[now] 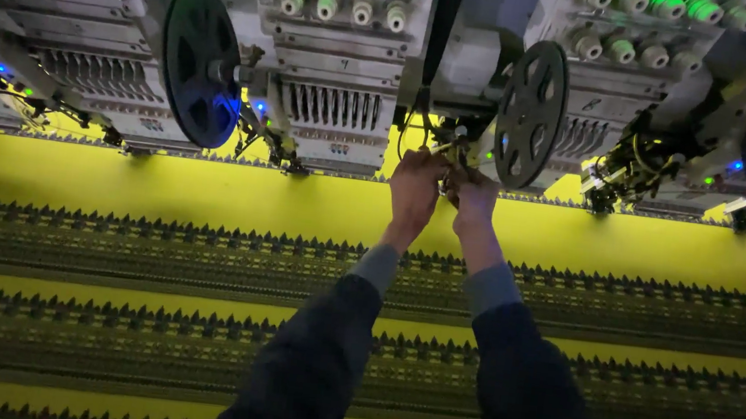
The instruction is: Operating a multi-head industrial embroidery machine by checking thread tension and smoothing the fabric across the heads.
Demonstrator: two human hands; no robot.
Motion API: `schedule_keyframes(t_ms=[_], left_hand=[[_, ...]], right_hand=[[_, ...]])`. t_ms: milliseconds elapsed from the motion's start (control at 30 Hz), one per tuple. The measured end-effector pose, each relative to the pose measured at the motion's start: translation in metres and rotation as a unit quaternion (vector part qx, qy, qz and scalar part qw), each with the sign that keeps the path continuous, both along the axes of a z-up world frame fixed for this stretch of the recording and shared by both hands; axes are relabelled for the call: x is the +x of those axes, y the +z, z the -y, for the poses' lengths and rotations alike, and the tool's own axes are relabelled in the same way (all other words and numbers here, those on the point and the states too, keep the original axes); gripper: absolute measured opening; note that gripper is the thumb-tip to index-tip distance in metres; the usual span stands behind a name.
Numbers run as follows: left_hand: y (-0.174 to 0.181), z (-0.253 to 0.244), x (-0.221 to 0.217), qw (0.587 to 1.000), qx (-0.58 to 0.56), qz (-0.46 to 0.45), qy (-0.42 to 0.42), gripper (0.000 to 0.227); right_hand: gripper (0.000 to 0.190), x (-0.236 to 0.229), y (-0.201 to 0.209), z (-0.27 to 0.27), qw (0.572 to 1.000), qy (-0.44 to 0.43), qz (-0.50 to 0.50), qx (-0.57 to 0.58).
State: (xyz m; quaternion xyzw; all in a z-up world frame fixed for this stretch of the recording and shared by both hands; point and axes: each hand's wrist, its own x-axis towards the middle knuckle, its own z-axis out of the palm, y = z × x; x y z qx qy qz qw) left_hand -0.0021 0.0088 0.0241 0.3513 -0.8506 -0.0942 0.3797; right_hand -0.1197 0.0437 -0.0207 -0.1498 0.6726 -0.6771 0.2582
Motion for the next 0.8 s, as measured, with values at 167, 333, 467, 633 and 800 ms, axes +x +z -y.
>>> schedule_keyframes(t_ms=[167,333,467,633,800], left_hand=[[-0.009,0.009,-0.013,0.996,0.074,-0.039,0.01,0.012],[-0.023,0.015,-0.02,0.988,0.146,-0.052,-0.001,0.014],[-0.016,0.003,-0.016,0.985,0.164,-0.056,-0.003,0.017],[-0.017,0.013,-0.017,0.989,0.116,-0.092,-0.02,0.016],[-0.02,0.008,-0.018,0.985,0.099,-0.142,-0.005,0.014]], right_hand=[[0.021,0.002,0.021,-0.006,0.996,0.02,0.077,-0.028],[0.017,0.005,0.028,-0.01,0.994,0.041,0.098,-0.028],[0.015,0.004,0.024,-0.005,0.996,0.037,0.073,-0.033],[0.019,0.022,0.051,-0.014,0.995,0.026,0.087,-0.049],[0.018,0.015,0.032,-0.01,0.995,0.02,0.073,-0.059]])
